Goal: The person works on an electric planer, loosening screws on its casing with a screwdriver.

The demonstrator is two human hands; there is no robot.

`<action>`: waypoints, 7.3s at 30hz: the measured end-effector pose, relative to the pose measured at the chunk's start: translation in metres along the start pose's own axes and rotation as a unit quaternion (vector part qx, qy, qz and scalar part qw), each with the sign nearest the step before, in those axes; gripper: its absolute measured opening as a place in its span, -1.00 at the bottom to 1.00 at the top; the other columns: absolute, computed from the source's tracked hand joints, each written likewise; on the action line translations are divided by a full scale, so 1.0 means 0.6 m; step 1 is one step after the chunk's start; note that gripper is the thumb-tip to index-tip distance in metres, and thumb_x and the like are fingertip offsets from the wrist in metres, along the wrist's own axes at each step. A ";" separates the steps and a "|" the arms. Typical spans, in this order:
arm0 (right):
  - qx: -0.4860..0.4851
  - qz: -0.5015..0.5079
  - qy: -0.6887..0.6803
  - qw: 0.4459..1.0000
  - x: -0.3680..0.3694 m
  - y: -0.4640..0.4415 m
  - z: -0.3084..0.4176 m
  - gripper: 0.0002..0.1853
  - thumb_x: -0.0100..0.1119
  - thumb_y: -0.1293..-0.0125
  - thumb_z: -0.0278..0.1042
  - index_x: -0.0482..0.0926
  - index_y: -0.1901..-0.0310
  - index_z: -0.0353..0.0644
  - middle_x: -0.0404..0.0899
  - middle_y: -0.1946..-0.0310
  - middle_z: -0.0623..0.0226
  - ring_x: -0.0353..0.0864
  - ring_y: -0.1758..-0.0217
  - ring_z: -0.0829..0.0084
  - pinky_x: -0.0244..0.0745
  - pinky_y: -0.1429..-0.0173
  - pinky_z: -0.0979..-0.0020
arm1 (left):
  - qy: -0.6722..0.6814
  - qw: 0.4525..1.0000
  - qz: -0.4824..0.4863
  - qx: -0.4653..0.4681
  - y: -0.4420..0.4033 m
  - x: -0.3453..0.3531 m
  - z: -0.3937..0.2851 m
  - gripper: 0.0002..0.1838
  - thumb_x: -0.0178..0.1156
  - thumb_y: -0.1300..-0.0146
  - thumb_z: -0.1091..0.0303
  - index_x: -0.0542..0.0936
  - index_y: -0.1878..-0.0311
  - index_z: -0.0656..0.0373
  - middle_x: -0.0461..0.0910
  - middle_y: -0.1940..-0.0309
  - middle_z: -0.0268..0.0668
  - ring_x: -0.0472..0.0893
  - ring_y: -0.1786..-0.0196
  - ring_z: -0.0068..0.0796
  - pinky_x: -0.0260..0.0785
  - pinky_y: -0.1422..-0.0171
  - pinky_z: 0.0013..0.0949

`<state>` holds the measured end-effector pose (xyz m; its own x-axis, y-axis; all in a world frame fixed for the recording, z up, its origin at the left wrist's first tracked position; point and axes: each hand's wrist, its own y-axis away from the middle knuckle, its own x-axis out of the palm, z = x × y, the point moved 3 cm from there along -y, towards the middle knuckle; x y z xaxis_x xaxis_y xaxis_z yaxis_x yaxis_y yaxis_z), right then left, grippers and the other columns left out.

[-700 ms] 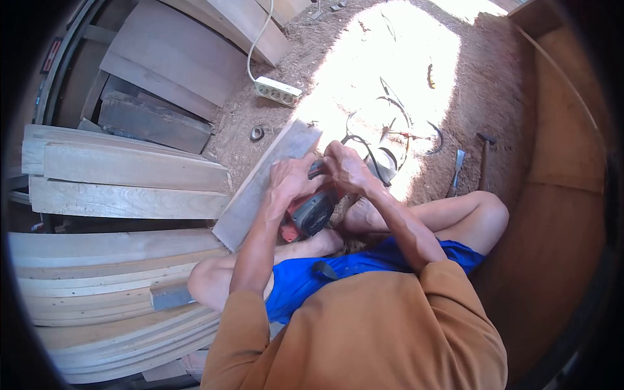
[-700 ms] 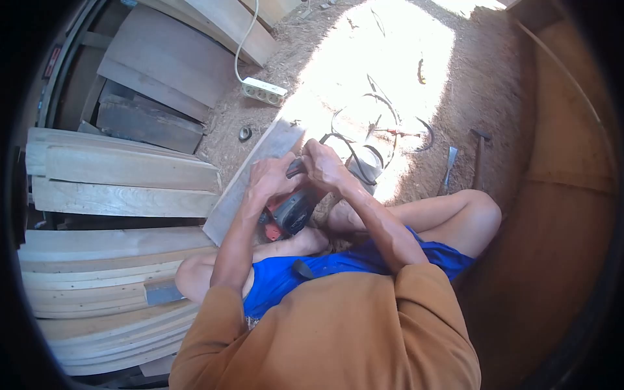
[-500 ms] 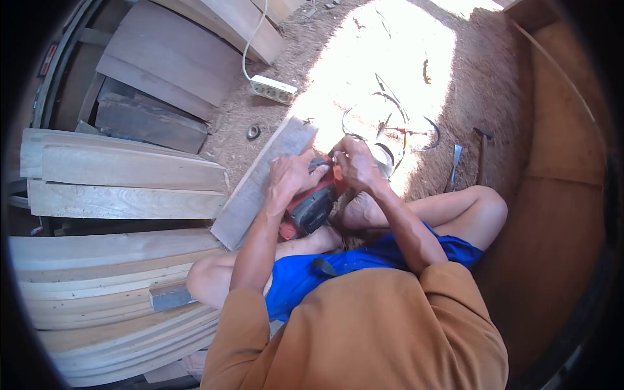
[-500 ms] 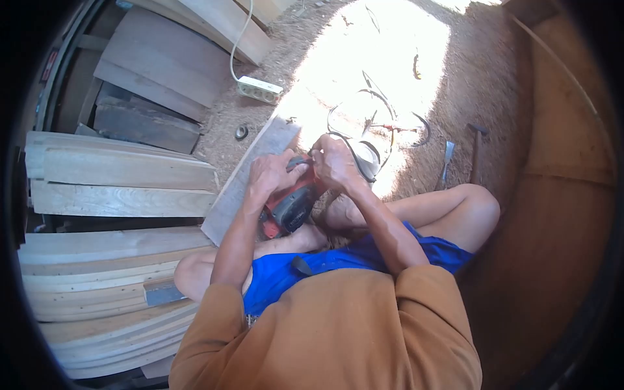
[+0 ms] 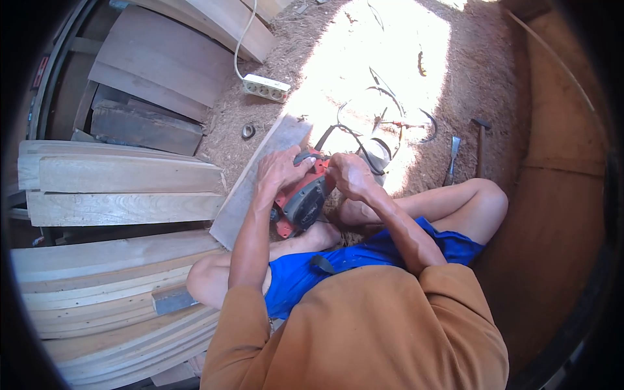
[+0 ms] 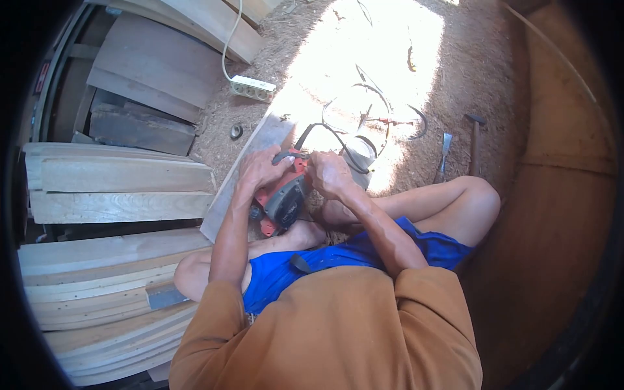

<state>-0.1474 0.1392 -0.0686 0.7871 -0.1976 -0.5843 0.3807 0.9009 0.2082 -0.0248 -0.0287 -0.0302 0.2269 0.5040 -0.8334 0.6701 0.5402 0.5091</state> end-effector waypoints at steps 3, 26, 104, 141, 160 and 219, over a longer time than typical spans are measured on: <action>-0.005 0.001 0.003 1.000 0.001 -0.010 0.000 -0.80 0.26 -0.39 -0.31 0.69 0.27 -0.29 0.73 0.31 -0.12 0.74 0.11 -0.16 0.59 -0.04 -0.07 | 0.003 1.000 0.006 -0.003 0.002 -0.005 -0.001 -0.37 0.19 -0.38 -0.34 0.69 -0.11 0.07 0.79 0.08 0.14 0.74 -0.10 0.26 0.54 -0.24 0.19; 0.039 -0.009 -0.057 0.998 -0.003 -0.029 -0.013 -0.71 0.23 -0.52 -0.17 0.74 0.09 -0.26 0.75 0.26 -0.09 0.77 0.12 -0.05 0.62 -0.02 0.03 | 0.016 1.000 0.008 0.002 -0.002 0.001 0.008 -0.34 0.21 -0.36 -0.38 0.68 -0.08 0.09 0.79 0.11 0.11 0.74 -0.08 0.23 0.52 -0.20 0.17; -0.027 -0.129 0.042 0.990 -0.101 0.191 0.059 -0.66 0.28 -0.40 -0.37 0.68 -0.20 -0.02 0.62 0.37 0.05 0.70 0.30 -0.07 0.57 0.21 -0.04 | 0.025 0.998 -0.035 0.053 0.034 -0.008 -0.042 -0.53 0.27 -0.37 -0.13 0.70 -0.28 -0.25 0.83 0.16 -0.03 0.79 -0.02 0.12 0.60 -0.17 0.12; 0.007 -0.116 0.077 0.990 -0.095 0.187 0.077 -0.61 0.25 -0.45 -0.36 0.47 -0.25 -0.20 0.71 0.28 -0.11 0.74 0.15 -0.24 0.59 0.02 -0.21 | 0.007 0.999 -0.035 0.041 0.035 -0.005 -0.055 -0.51 0.32 -0.29 -0.18 0.72 -0.20 -0.21 0.84 0.15 -0.08 0.79 0.00 0.14 0.61 -0.14 0.14; 0.094 -0.077 0.035 0.992 -0.108 0.192 0.000 -0.75 0.23 -0.51 -0.32 0.58 -0.06 -0.30 0.74 0.14 -0.18 0.76 0.09 -0.16 0.62 -0.01 -0.03 | 0.026 0.992 -0.085 0.091 0.044 0.014 -0.084 -0.60 0.35 -0.25 0.00 0.75 -0.07 -0.01 0.80 0.22 0.04 0.79 0.08 0.21 0.63 -0.05 0.20; 0.148 -0.037 -0.221 0.963 -0.096 0.182 -0.007 -0.72 0.21 -0.54 -0.30 0.64 -0.06 -0.37 0.65 0.43 0.27 0.68 0.49 0.34 0.58 0.37 0.29 | 0.018 0.988 0.063 0.139 0.005 0.017 -0.096 -0.44 0.52 -0.09 0.05 0.67 -0.11 0.14 0.80 0.11 0.04 0.79 -0.02 0.11 0.63 -0.16 0.04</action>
<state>-0.1534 0.2508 -0.0154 0.8575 -0.4609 -0.2284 0.5136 0.7414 0.4320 -0.0611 0.0167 -0.0249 0.2998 0.5819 -0.7560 0.8070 0.2679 0.5263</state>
